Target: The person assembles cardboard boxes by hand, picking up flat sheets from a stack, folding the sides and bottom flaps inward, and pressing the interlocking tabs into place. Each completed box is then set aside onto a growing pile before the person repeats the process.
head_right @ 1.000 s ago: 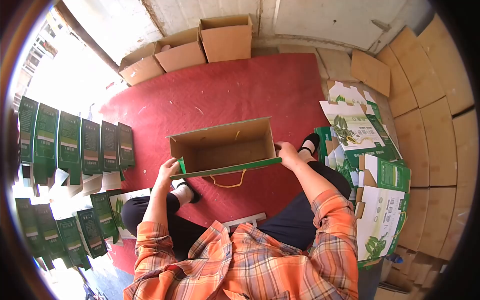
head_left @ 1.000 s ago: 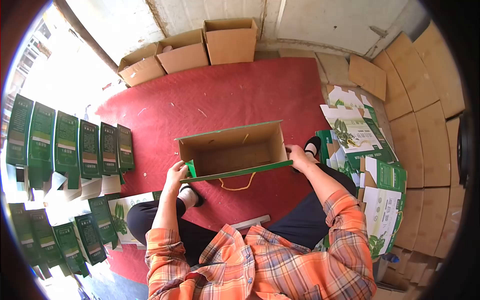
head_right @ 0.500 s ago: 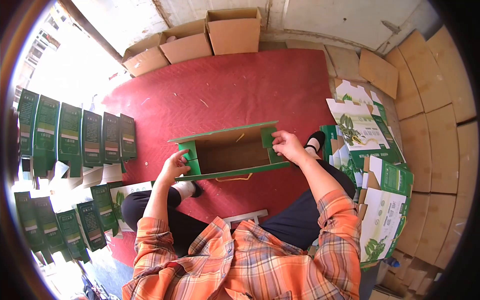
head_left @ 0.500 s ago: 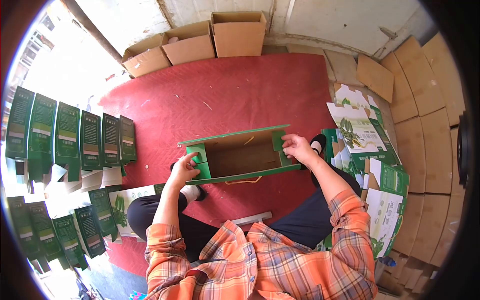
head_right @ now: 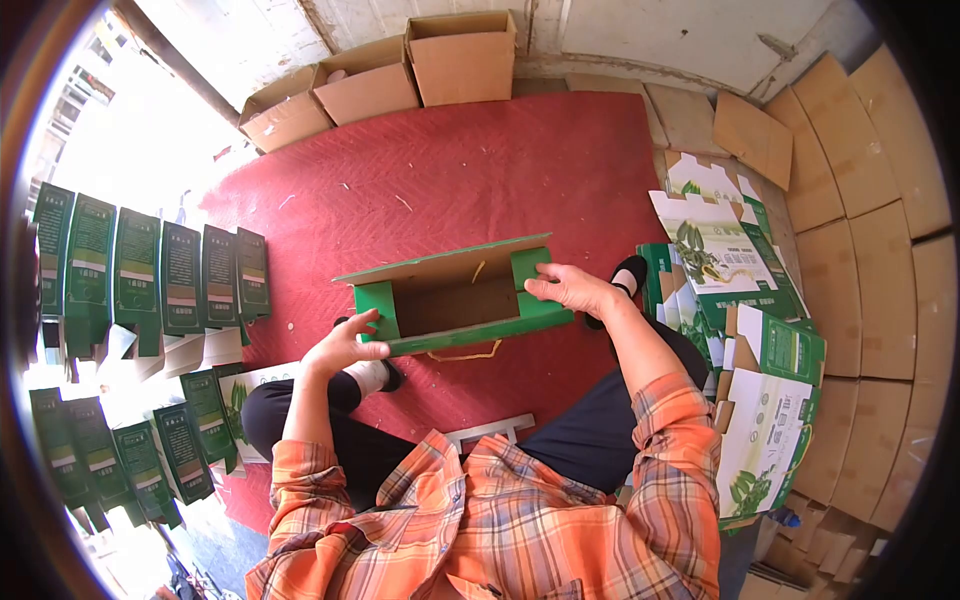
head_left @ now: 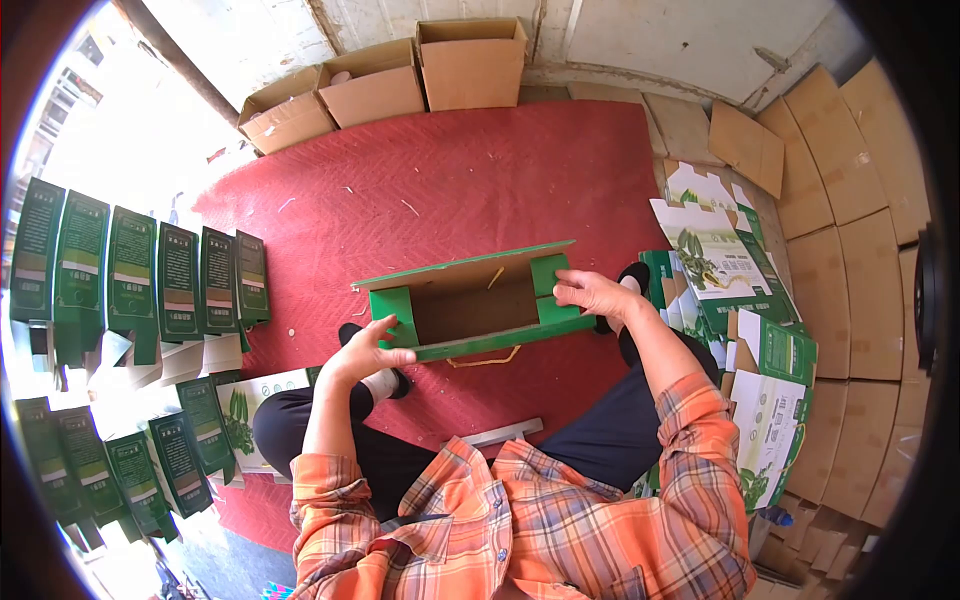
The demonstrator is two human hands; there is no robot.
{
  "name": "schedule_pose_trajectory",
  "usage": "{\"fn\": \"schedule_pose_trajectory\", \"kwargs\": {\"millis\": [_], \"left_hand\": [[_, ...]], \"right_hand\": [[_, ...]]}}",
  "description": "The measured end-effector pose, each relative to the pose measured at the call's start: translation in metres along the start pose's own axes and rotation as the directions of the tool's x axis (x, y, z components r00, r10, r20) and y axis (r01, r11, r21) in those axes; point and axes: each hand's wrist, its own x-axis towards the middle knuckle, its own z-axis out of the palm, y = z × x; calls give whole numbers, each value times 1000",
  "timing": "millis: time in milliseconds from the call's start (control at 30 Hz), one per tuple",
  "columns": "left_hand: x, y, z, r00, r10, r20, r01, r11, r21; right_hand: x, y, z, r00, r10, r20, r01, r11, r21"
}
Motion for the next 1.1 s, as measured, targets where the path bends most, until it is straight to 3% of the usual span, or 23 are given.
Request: {"fn": "schedule_pose_trajectory", "kwargs": {"millis": [33,100,133,167,200,233,267,300,367,433,533,600,633,767,833,1100], "left_hand": [[4,-2,1,1000,0,0,0,1000,0],[15,-5,4,992,-42,-123,30,994,-100],[18,-5,5,982,-32,-185,17,996,-84],[22,-6,8,982,-32,-184,17,996,-84],[27,-6,11,955,-8,-298,12,1000,9],[32,-8,16,914,26,-405,17,995,102],[35,-10,23,862,162,-481,-29,962,273],[36,-12,28,862,162,-481,-28,962,272],[35,-9,37,753,424,-503,-138,849,510],[30,0,48,801,370,-471,-68,837,543],[14,16,60,847,383,-369,-94,791,604],[9,24,68,884,370,-286,-12,629,777],[11,21,70,884,369,-285,-12,630,777],[24,1,77,817,499,-289,-90,605,791],[26,-2,77,790,553,-265,-168,611,773],[27,3,70,797,553,-243,-203,625,754]], "right_hand": [[4,6,0,1000,0,0,0,1000,0],[10,18,3,979,-189,-75,184,980,-71],[12,18,5,979,-189,-75,183,980,-72],[15,18,8,961,-222,-167,186,961,-207],[18,18,11,931,-264,-251,171,925,-338],[18,16,17,931,-264,-252,170,925,-339],[18,14,25,860,-394,-325,174,824,-539],[17,13,32,769,-529,-359,139,687,-713],[17,13,39,746,-554,-371,142,676,-723],[18,16,42,668,-686,-287,167,514,-841],[22,19,48,698,-684,-214,118,404,-907],[20,21,55,726,-664,-181,124,384,-915],[18,21,59,752,-642,-149,130,366,-922],[-5,5,72,776,-627,-72,156,301,-941],[-2,9,76,807,-590,12,99,116,-988],[7,12,76,826,-564,-9,139,218,-966]]}}
